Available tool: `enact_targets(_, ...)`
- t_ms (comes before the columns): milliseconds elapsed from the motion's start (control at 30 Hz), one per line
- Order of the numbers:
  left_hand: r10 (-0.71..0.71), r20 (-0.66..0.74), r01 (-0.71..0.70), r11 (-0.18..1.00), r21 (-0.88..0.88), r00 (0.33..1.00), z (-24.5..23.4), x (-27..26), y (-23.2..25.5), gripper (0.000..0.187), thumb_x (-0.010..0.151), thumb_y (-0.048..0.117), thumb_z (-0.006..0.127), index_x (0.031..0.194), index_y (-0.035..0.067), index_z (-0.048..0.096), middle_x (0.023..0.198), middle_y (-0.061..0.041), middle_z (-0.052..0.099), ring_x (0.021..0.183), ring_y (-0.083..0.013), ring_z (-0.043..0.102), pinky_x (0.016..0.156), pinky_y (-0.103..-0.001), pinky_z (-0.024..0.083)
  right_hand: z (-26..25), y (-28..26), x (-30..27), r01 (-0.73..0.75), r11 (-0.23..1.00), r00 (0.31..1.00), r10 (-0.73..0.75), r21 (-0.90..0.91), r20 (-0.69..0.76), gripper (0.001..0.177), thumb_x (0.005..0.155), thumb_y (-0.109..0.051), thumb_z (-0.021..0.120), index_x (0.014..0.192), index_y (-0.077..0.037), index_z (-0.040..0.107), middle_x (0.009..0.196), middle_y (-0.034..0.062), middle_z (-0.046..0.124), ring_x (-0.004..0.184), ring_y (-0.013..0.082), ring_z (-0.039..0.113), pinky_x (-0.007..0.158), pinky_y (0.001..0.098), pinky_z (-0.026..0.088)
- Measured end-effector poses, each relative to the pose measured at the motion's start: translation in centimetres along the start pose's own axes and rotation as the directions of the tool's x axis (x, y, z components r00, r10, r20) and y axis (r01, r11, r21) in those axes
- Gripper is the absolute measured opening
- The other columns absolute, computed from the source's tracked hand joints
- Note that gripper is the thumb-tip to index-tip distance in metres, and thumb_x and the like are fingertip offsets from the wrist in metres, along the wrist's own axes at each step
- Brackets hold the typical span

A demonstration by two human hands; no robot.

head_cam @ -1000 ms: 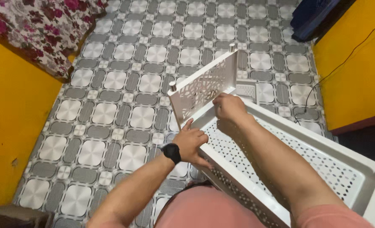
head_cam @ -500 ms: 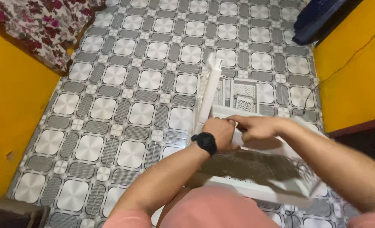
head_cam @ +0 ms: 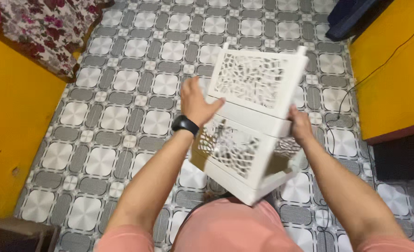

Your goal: The person assembles a white plastic storage basket by snapping together side panels and a base. They repeatedly attach and detach panels to align them, then secure the final side to complete the basket.

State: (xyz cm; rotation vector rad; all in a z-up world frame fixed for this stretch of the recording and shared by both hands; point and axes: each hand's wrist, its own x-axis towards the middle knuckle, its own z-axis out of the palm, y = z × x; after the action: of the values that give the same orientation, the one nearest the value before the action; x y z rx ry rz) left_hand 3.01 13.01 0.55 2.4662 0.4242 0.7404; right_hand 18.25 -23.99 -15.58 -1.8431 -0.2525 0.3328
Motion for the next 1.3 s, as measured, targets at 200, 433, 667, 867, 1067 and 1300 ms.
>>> enact_targets(200, 0.002, 0.585, 0.360, 0.786, -0.502, 0.811, 5.4, 0.2, -4.6, 0.097, 0.069, 0.042, 0.093, 0.140, -0.004, 0.047, 0.139, -0.022, 0.057, 0.129, -0.0283, 0.054, 0.109, -0.041, 0.042, -3.3, 3.9, 0.9, -0.087, 0.798, 0.996, 0.069, 0.597, 0.053, 0.032, 0.098, -0.029, 0.058, 0.118, -0.004, 0.066, 0.104, 0.0125, 0.073, 0.088, 0.0249, 0.072, 0.074, 0.0390, 0.062)
enact_targets(433, -0.076, 0.707, 0.683, 0.352, -0.640, 0.703, 6.6, -5.4, -1.7, 0.042, 0.076, 0.008, 0.085, 0.112, -0.007, 0.070, 0.104, -0.014, 0.077, 0.088, -0.0185, 0.074, 0.082, -0.032, 0.060, -6.2, 3.3, -1.1, 0.022, 0.990, 0.999, -0.018, 0.140, -0.029, 0.045, 0.097, -0.031, 0.062, 0.128, 0.001, 0.062, 0.116, 0.0183, 0.069, 0.099, 0.0279, 0.067, 0.081, 0.0420, 0.056)
enact_targets(667, -0.009, 0.683, 0.671, 0.197, -0.715, 0.730, 4.3, -7.9, 2.4, 0.041, 0.076, 0.007, 0.086, 0.111, -0.007, 0.068, 0.100, -0.012, 0.075, 0.086, -0.0162, 0.073, 0.078, -0.029, 0.061, -11.0, -12.7, 1.1, 0.476, 0.869, 0.776, -0.342, 0.137, -0.530, 0.022, 0.114, -0.024, 0.065, 0.113, -0.003, 0.061, 0.104, 0.0063, 0.062, 0.094, 0.0176, 0.056, 0.086, 0.0366, 0.047)
enact_targets(867, 0.027, 0.727, 0.705, 0.220, -0.674, 0.686, 5.0, -9.1, 5.8, 0.042, 0.076, 0.006, 0.086, 0.112, -0.007, 0.067, 0.100, -0.012, 0.075, 0.085, -0.0161, 0.072, 0.076, -0.029, 0.061, -3.8, -26.5, -0.4, 0.163, 0.399, 0.974, 0.082, -0.902, 0.212, 0.074, 0.089, -0.075, 0.059, 0.133, -0.016, 0.068, 0.117, 0.0229, 0.071, 0.111, 0.0417, 0.064, 0.095, 0.0518, 0.050)
enact_targets(1067, 0.013, 0.584, 0.463, 0.596, -0.656, 0.812, 4.7, -10.7, 4.7, 0.067, 0.072, 0.027, 0.089, 0.125, -0.004, 0.063, 0.109, -0.012, 0.075, 0.097, -0.0184, 0.072, 0.086, -0.032, 0.058, 0.6, -30.0, -2.5, 0.160, 0.368, 0.933, 0.247, -0.916, 0.262, 0.083, 0.073, -0.085, 0.057, 0.125, -0.023, 0.075, 0.110, 0.0145, 0.077, 0.106, 0.0346, 0.072, 0.094, 0.0495, 0.055)
enact_targets(1300, -0.027, 0.173, 0.127, 0.791, -0.599, 0.985, 5.0, -1.9, 6.0, 0.091, 0.070, 0.049, 0.092, 0.128, -0.008, 0.050, 0.105, -0.018, 0.067, 0.091, -0.0250, 0.068, 0.079, -0.039, 0.056, 2.6, -29.8, -2.3, 0.288, 0.333, 0.938, 0.091, -0.898, 0.334, 0.082, 0.078, -0.081, 0.059, 0.131, -0.019, 0.068, 0.106, 0.0175, 0.076, 0.104, 0.0367, 0.070, 0.091, 0.0502, 0.052)
